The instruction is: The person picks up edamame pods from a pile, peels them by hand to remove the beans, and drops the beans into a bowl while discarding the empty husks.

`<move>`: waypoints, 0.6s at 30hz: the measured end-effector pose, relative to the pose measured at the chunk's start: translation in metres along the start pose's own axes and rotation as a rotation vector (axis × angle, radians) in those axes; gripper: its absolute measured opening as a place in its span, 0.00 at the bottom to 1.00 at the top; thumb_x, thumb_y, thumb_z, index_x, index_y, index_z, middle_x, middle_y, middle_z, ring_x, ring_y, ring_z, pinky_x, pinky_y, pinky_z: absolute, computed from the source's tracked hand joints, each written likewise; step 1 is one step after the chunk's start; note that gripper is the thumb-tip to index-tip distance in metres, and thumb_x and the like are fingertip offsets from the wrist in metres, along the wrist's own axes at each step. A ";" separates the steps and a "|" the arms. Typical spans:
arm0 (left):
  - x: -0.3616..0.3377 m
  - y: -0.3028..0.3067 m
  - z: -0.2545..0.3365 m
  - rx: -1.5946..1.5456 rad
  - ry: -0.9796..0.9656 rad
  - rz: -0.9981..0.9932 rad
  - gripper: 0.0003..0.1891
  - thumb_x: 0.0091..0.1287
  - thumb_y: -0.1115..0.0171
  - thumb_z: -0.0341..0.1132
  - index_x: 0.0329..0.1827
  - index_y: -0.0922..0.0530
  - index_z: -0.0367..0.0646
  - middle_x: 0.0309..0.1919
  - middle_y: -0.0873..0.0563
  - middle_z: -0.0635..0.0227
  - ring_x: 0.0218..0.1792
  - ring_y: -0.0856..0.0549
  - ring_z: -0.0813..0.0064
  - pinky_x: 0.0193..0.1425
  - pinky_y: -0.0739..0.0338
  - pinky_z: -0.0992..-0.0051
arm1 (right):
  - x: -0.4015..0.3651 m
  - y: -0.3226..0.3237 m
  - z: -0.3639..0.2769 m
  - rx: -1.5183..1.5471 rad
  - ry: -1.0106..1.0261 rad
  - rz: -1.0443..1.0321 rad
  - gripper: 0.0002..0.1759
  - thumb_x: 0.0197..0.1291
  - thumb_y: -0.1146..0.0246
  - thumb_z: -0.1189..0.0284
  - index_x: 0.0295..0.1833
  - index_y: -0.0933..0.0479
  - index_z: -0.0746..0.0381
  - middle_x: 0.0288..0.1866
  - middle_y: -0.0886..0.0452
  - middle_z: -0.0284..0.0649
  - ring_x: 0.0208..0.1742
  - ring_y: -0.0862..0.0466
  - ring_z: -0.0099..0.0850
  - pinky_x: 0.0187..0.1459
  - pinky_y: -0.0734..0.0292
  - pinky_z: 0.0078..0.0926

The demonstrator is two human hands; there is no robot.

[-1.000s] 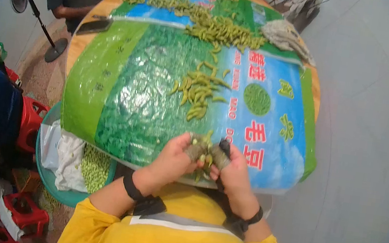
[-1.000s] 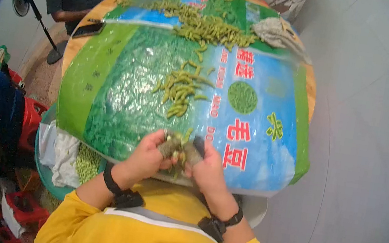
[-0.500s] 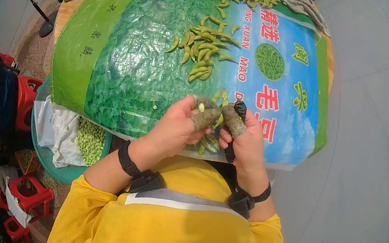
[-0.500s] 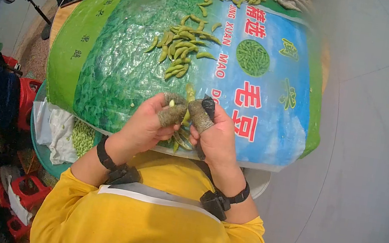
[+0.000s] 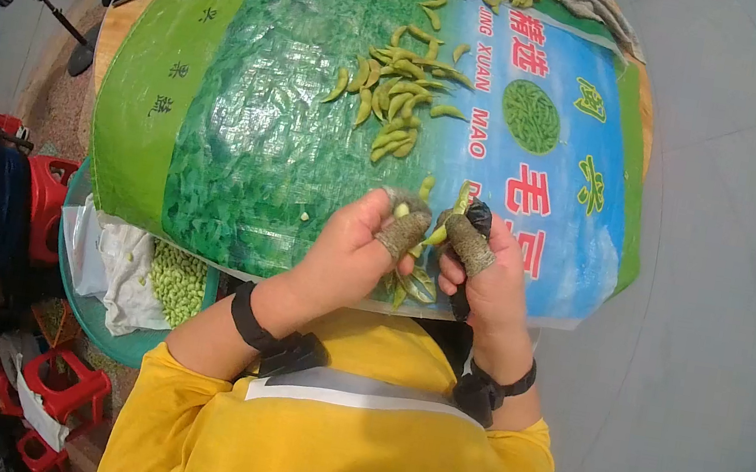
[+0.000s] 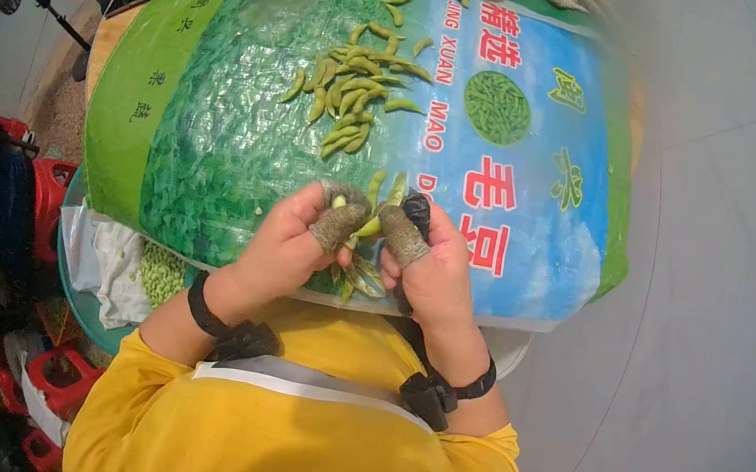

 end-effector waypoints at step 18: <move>-0.006 0.007 0.005 0.198 -0.251 0.094 0.09 0.70 0.50 0.33 0.49 0.27 0.41 0.29 0.21 0.73 0.26 0.26 0.89 0.27 0.35 0.89 | -0.005 -0.020 -0.008 -0.429 0.029 -0.146 0.12 0.58 0.35 0.72 0.45 0.24 0.66 0.34 0.18 0.31 0.33 0.22 0.16 0.35 0.27 0.16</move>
Point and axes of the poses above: each hand's wrist, its own x-axis towards the middle knuckle, its own y-axis out of the back of the hand, z = x × y, the point moved 5 cm from there along x, towards the middle knuckle
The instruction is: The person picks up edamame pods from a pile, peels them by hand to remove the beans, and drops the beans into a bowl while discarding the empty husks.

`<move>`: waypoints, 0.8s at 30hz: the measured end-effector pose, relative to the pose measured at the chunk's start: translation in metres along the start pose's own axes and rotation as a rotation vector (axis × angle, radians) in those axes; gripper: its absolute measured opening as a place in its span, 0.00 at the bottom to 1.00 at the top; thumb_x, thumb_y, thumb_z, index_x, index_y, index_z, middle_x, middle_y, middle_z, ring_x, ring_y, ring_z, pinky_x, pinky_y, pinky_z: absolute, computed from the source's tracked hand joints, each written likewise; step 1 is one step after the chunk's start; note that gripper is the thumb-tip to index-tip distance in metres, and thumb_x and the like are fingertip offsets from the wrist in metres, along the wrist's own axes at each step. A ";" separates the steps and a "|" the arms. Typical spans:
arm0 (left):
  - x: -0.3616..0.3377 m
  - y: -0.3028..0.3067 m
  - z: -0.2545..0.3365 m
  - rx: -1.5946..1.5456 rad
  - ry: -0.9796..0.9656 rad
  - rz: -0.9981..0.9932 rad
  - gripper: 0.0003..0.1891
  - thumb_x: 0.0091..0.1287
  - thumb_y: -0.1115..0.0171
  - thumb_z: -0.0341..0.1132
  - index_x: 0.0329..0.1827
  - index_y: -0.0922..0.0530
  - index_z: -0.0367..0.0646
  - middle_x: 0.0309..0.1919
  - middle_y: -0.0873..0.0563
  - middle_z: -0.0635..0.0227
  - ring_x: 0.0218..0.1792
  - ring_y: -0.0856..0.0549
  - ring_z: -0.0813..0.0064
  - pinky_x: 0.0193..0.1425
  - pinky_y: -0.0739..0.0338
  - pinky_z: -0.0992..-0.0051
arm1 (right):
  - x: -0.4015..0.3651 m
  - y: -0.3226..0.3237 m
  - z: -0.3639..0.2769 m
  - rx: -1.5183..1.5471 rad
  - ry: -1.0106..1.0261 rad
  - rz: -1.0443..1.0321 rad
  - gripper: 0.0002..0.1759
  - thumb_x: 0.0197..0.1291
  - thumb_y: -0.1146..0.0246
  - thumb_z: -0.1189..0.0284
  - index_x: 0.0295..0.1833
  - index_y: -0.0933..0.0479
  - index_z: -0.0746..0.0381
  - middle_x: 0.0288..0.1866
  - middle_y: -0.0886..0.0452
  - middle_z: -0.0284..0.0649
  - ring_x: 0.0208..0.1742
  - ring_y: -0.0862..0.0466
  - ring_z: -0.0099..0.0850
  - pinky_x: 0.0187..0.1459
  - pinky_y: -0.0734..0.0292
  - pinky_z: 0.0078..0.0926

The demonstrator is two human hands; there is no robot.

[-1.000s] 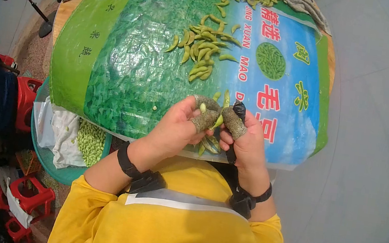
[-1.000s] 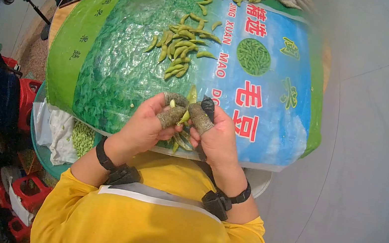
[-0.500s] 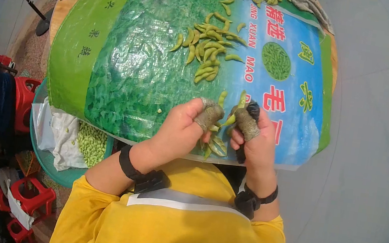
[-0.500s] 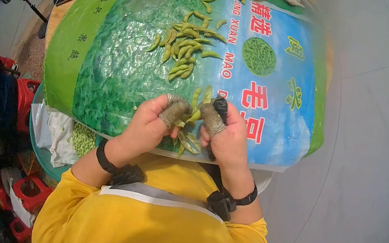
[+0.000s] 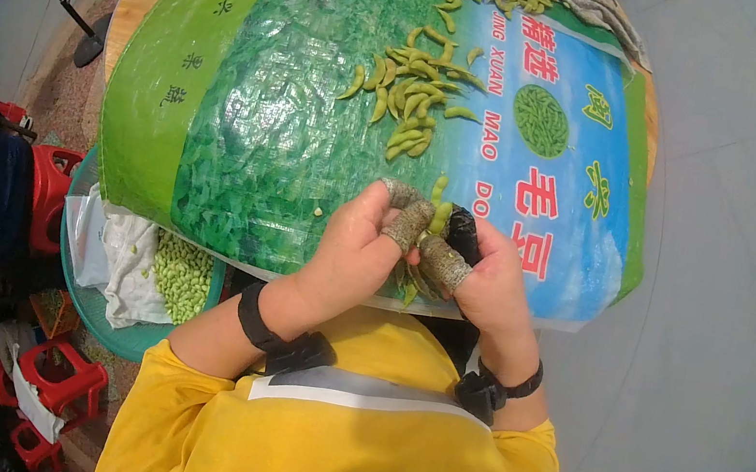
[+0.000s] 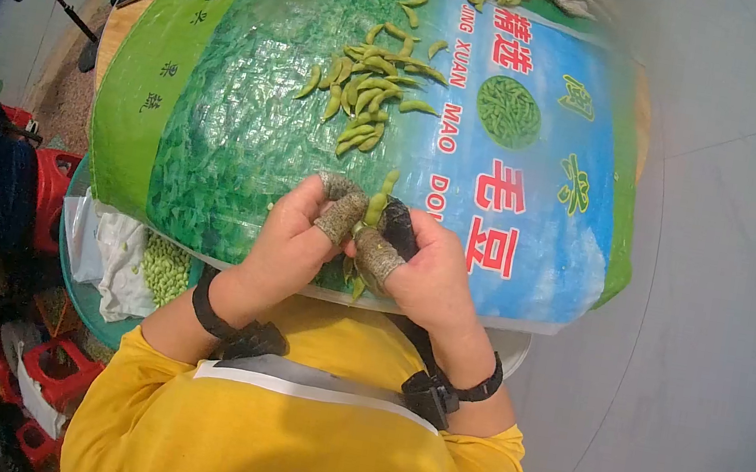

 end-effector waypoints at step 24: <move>-0.014 -0.013 0.006 -0.288 0.341 -0.199 0.08 0.71 0.51 0.38 0.40 0.30 0.43 0.23 0.26 0.75 0.21 0.33 0.87 0.23 0.40 0.86 | -0.011 0.006 0.006 0.478 -0.072 -0.095 0.14 0.58 0.35 0.70 0.47 0.27 0.64 0.26 0.26 0.29 0.19 0.30 0.16 0.18 0.39 0.15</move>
Point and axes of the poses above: each hand's wrist, its own x-axis towards the middle knuckle, its own y-axis out of the back of the hand, z = x × y, the point moved 5 cm from there along x, towards the middle knuckle
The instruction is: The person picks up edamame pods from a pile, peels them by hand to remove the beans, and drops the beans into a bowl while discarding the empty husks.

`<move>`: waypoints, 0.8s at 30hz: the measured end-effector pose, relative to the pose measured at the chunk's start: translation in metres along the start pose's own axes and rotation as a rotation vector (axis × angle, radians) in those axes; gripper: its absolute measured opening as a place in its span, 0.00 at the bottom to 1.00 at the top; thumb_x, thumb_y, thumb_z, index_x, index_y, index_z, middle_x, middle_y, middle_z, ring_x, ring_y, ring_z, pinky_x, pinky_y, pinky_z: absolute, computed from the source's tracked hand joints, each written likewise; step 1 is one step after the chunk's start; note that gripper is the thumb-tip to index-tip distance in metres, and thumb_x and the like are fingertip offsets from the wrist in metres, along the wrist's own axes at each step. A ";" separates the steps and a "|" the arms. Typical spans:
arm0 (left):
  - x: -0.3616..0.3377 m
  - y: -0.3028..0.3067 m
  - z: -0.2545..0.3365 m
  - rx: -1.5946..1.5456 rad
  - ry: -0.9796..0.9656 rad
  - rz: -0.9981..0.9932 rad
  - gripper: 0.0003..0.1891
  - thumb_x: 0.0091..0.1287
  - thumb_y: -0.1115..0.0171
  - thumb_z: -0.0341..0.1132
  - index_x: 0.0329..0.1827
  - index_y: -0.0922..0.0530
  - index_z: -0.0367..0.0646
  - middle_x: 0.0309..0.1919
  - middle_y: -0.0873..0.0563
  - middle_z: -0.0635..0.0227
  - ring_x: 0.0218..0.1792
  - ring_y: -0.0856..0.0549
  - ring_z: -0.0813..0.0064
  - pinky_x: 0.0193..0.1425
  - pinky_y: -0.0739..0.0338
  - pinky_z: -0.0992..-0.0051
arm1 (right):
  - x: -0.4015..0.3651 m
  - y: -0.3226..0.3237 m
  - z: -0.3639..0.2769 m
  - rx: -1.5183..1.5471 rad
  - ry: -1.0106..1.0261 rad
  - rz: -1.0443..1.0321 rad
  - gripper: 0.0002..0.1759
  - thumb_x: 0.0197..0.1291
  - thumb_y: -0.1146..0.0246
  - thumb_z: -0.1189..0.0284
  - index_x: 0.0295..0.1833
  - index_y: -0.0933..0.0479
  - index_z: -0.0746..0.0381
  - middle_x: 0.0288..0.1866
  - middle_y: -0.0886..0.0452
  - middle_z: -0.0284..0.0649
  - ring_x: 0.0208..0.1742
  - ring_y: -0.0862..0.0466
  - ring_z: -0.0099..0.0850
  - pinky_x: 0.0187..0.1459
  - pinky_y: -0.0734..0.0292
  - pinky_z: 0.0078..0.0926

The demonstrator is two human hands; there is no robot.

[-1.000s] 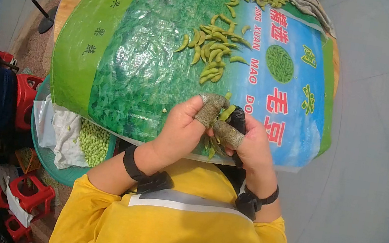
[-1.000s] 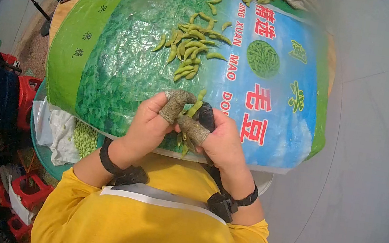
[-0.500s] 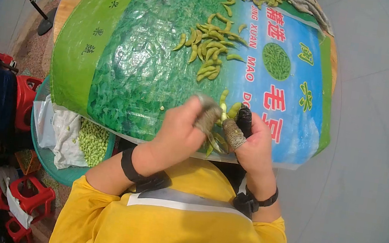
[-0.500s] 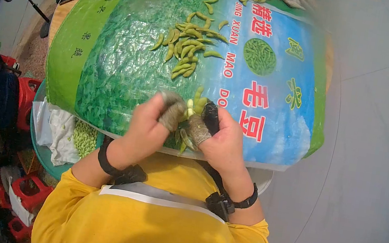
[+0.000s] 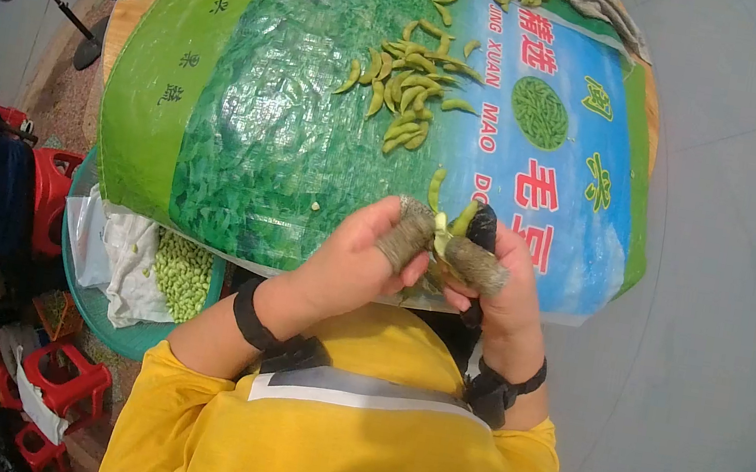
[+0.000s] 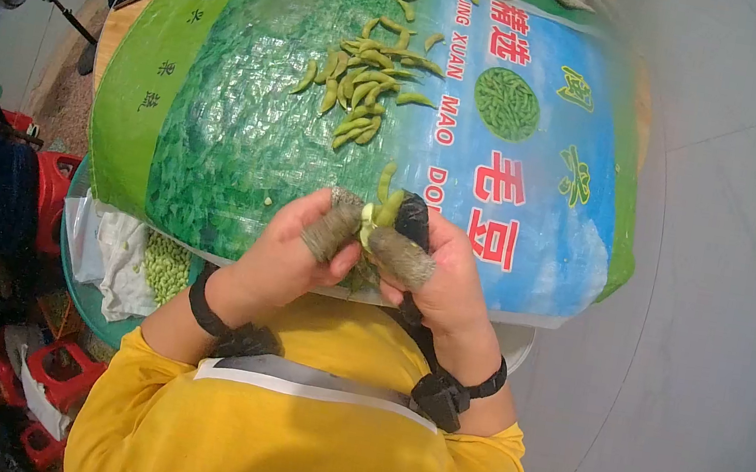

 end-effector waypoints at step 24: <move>0.000 -0.004 0.013 0.738 -0.657 -0.031 0.07 0.69 0.48 0.34 0.38 0.26 0.38 0.24 0.25 0.69 0.25 0.25 0.79 0.29 0.29 0.76 | -0.009 -0.003 -0.005 -0.223 -0.021 -0.067 0.11 0.56 0.34 0.72 0.44 0.23 0.63 0.26 0.24 0.27 0.23 0.28 0.14 0.24 0.33 0.13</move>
Point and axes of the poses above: each hand's wrist, its own x-axis towards the middle knuckle, its own y-axis out of the back of the hand, z = x × y, the point moved 5 cm from there along x, towards the middle knuckle
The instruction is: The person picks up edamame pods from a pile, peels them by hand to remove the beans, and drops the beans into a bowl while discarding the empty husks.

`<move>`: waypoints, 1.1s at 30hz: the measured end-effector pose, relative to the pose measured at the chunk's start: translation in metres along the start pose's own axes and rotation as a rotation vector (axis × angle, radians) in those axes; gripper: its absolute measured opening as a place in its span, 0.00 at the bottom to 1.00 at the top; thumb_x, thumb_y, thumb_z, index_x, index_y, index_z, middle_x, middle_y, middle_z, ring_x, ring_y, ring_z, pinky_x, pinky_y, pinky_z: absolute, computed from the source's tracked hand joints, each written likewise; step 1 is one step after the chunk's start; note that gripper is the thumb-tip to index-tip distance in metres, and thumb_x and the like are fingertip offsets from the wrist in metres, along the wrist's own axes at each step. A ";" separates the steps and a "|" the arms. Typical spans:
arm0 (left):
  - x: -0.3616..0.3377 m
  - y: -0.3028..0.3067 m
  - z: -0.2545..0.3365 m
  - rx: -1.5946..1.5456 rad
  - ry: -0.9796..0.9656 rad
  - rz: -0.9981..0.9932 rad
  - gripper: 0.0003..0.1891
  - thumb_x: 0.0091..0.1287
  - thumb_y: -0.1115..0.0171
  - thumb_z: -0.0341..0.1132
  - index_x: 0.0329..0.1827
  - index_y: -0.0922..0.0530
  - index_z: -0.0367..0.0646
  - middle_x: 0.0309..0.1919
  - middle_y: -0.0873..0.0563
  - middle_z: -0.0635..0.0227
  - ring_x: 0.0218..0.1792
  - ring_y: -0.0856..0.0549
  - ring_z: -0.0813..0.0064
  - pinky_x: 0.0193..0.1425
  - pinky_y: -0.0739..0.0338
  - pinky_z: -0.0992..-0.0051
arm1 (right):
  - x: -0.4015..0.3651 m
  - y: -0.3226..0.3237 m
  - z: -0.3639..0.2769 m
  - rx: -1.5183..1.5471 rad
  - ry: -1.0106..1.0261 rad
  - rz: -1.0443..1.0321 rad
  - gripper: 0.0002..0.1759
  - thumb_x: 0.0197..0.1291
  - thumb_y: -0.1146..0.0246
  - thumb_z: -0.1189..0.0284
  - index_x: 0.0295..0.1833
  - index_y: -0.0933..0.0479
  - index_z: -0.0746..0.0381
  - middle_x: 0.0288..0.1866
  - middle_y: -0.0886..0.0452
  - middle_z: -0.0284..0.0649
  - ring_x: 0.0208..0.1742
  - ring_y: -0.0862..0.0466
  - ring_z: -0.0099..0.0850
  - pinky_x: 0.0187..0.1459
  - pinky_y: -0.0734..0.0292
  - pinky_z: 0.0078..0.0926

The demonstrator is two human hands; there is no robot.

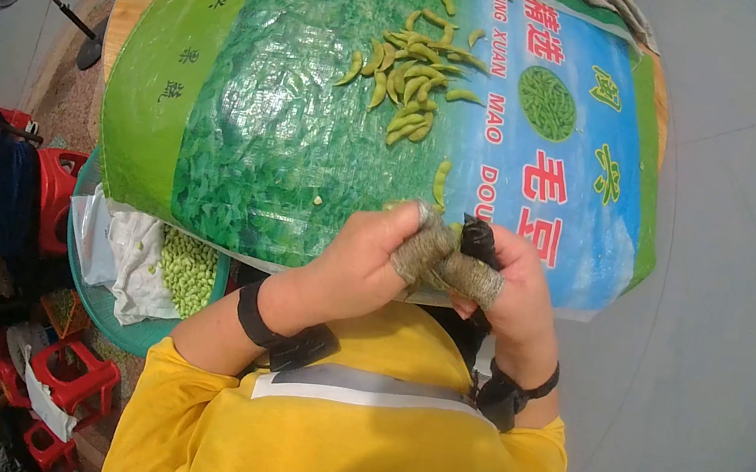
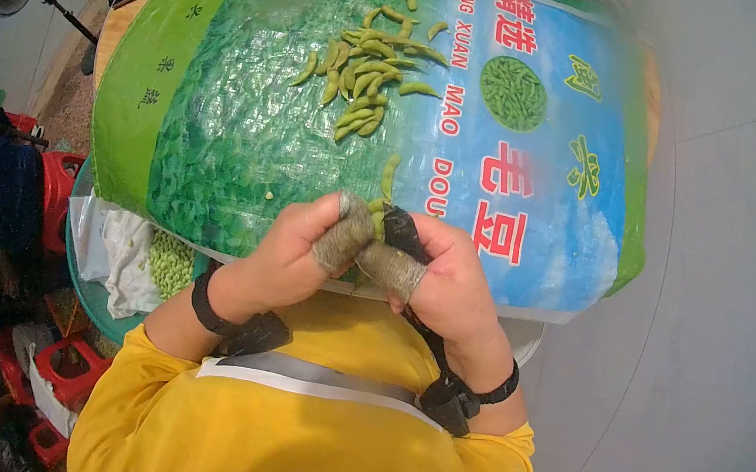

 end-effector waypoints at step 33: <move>-0.018 0.011 -0.019 -0.885 0.655 0.091 0.10 0.66 0.41 0.40 0.42 0.21 0.44 0.23 0.26 0.82 0.19 0.36 0.94 0.21 0.47 0.89 | -0.012 -0.021 -0.021 -1.280 1.154 0.226 0.16 0.36 0.32 0.77 0.37 0.19 0.59 0.41 0.18 0.37 0.24 0.21 0.29 0.23 0.27 0.22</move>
Point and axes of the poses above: each hand's wrist, its own x-axis towards the middle knuckle, its own y-axis out of the back of the hand, z = x × y, the point moved 5 cm from there along x, towards the middle knuckle
